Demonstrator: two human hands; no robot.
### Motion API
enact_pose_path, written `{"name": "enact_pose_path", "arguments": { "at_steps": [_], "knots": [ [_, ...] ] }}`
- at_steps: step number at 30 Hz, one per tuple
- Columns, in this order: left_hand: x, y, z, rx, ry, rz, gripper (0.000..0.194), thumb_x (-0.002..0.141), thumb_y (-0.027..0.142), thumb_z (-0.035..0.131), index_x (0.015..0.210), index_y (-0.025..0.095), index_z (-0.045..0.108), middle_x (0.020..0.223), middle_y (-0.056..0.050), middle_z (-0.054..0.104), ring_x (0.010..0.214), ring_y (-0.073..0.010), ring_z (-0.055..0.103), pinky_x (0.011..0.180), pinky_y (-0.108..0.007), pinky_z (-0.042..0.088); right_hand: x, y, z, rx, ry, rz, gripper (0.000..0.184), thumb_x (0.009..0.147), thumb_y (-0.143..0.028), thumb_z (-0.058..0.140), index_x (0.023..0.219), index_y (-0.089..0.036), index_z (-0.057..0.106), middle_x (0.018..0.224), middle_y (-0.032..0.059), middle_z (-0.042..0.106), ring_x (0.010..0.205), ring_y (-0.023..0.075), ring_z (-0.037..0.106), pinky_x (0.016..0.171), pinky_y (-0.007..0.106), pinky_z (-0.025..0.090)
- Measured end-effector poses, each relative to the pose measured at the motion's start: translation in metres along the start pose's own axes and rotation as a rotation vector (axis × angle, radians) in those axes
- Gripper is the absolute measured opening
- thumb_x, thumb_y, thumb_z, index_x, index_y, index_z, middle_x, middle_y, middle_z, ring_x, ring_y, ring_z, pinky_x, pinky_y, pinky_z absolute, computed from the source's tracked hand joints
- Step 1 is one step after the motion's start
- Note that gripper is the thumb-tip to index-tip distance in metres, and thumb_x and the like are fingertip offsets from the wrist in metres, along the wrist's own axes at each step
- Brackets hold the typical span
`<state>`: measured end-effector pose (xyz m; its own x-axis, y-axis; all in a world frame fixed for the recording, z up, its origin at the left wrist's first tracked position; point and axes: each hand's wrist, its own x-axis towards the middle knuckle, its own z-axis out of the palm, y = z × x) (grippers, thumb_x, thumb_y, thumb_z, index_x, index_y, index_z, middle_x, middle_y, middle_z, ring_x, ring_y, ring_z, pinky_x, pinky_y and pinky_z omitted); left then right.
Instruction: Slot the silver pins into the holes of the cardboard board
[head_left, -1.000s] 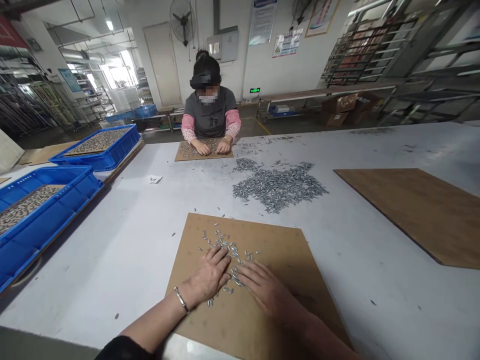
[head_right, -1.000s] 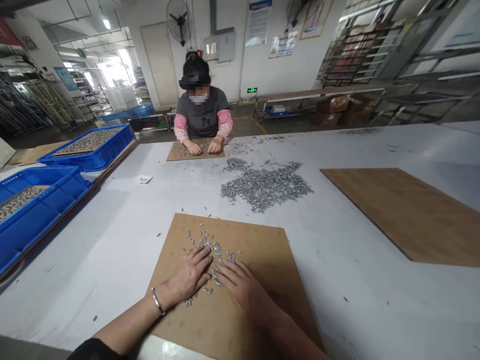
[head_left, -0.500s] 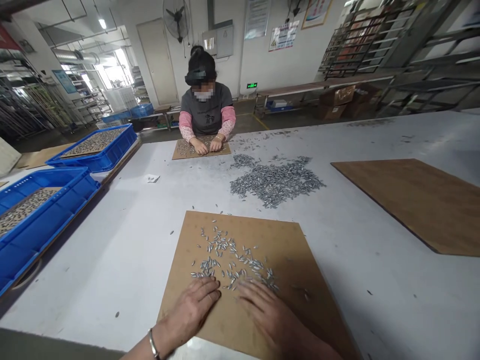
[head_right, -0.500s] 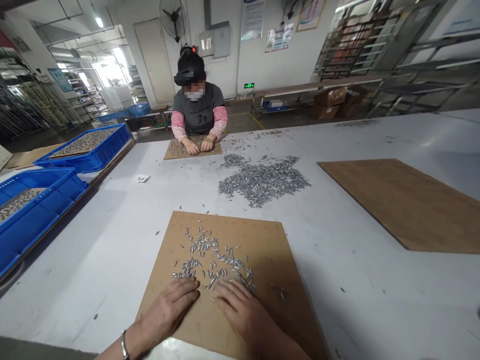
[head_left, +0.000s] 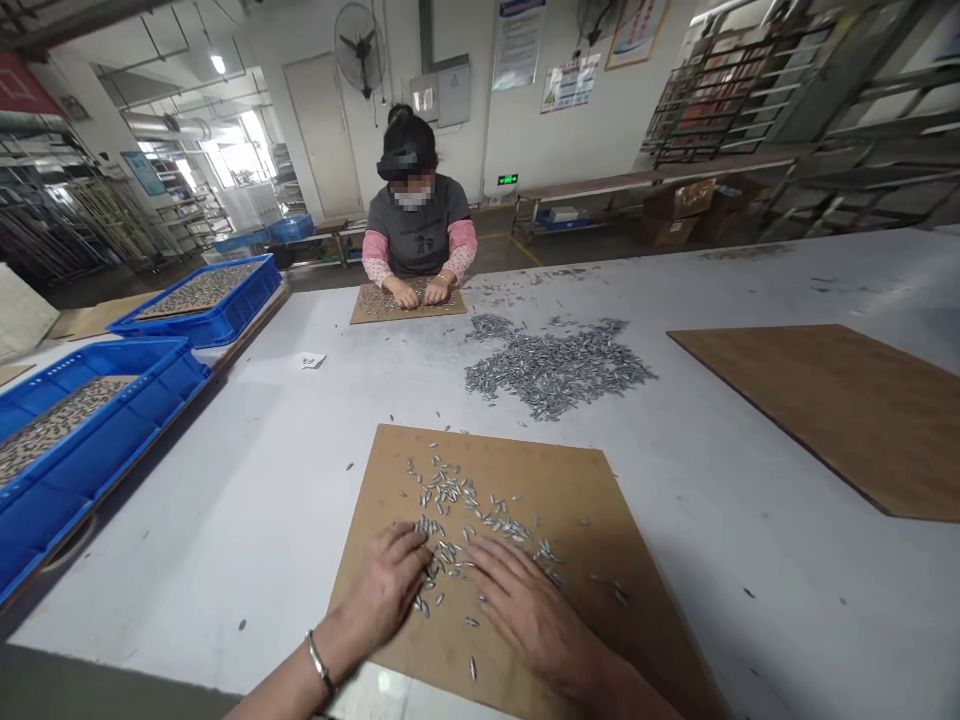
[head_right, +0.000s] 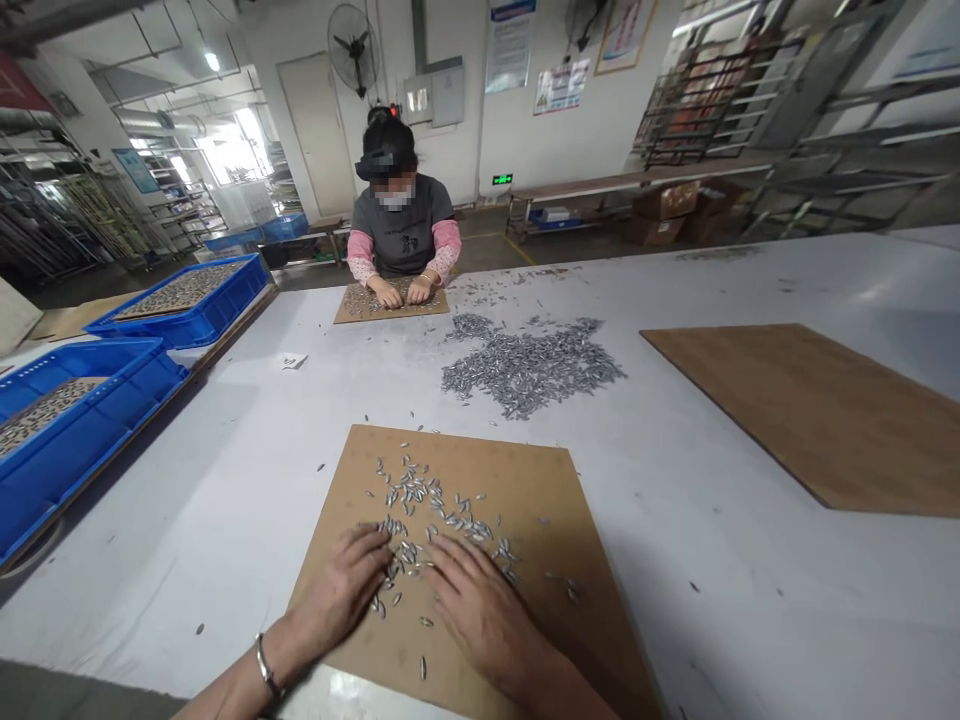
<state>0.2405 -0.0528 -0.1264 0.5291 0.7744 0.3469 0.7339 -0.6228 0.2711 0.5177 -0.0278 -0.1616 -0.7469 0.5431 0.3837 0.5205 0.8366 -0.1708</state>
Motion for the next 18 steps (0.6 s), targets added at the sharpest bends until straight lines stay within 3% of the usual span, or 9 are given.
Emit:
{"name": "enact_pose_path", "arguments": {
  "at_steps": [5, 11, 14, 16, 18],
  "knots": [
    [0.022, -0.024, 0.001, 0.038, 0.077, -0.110, 0.032, 0.107, 0.013, 0.043, 0.127, 0.019, 0.067, 0.134, -0.014, 0.070, 0.130, -0.0277, 0.062, 0.104, -0.050, 0.060, 0.018, 0.028, 0.006, -0.058, 0.057, 0.121, 0.039, 0.102, -0.019, 0.047, 0.133, -0.023, 0.070, 0.144, 0.0104, 0.067, 0.134, 0.0268, 0.060, 0.115, 0.048, 0.047],
    [0.066, -0.034, 0.026, 0.123, -0.002, -0.078, 0.034, 0.105, 0.013, 0.047, 0.135, 0.016, 0.063, 0.137, -0.016, 0.068, 0.136, -0.0289, 0.058, 0.110, -0.055, 0.054, 0.065, 0.038, 0.027, -0.054, -0.008, 0.120, 0.042, 0.103, -0.032, 0.050, 0.142, -0.025, 0.065, 0.151, 0.0101, 0.062, 0.140, 0.0284, 0.054, 0.120, 0.053, 0.039],
    [0.064, -0.050, 0.014, 0.176, 0.040, -0.132, 0.030, 0.105, 0.012, 0.045, 0.125, 0.016, 0.068, 0.130, -0.016, 0.072, 0.131, -0.0290, 0.062, 0.107, -0.055, 0.056, 0.047, 0.066, 0.024, -0.106, 0.002, 0.145, 0.042, 0.105, -0.035, 0.048, 0.143, -0.028, 0.064, 0.150, 0.0089, 0.063, 0.138, 0.0287, 0.055, 0.117, 0.053, 0.041],
    [0.052, -0.053, -0.002, 0.154, 0.128, -0.154, 0.031, 0.107, 0.016, 0.043, 0.124, 0.017, 0.069, 0.129, -0.015, 0.072, 0.126, -0.0287, 0.064, 0.103, -0.053, 0.059, 0.018, 0.085, 0.016, -0.150, 0.045, 0.204, 0.042, 0.105, -0.035, 0.045, 0.140, -0.027, 0.067, 0.146, 0.0100, 0.066, 0.136, 0.0296, 0.057, 0.113, 0.051, 0.044],
    [0.035, -0.048, -0.018, 0.096, 0.151, -0.153, 0.033, 0.109, 0.021, 0.043, 0.134, 0.019, 0.064, 0.135, -0.014, 0.069, 0.127, -0.0279, 0.064, 0.105, -0.052, 0.059, -0.017, 0.096, 0.005, -0.177, 0.079, 0.228, 0.042, 0.105, -0.038, 0.044, 0.136, -0.024, 0.070, 0.145, 0.0119, 0.066, 0.134, 0.0312, 0.059, 0.110, 0.050, 0.048]
  ]
}}
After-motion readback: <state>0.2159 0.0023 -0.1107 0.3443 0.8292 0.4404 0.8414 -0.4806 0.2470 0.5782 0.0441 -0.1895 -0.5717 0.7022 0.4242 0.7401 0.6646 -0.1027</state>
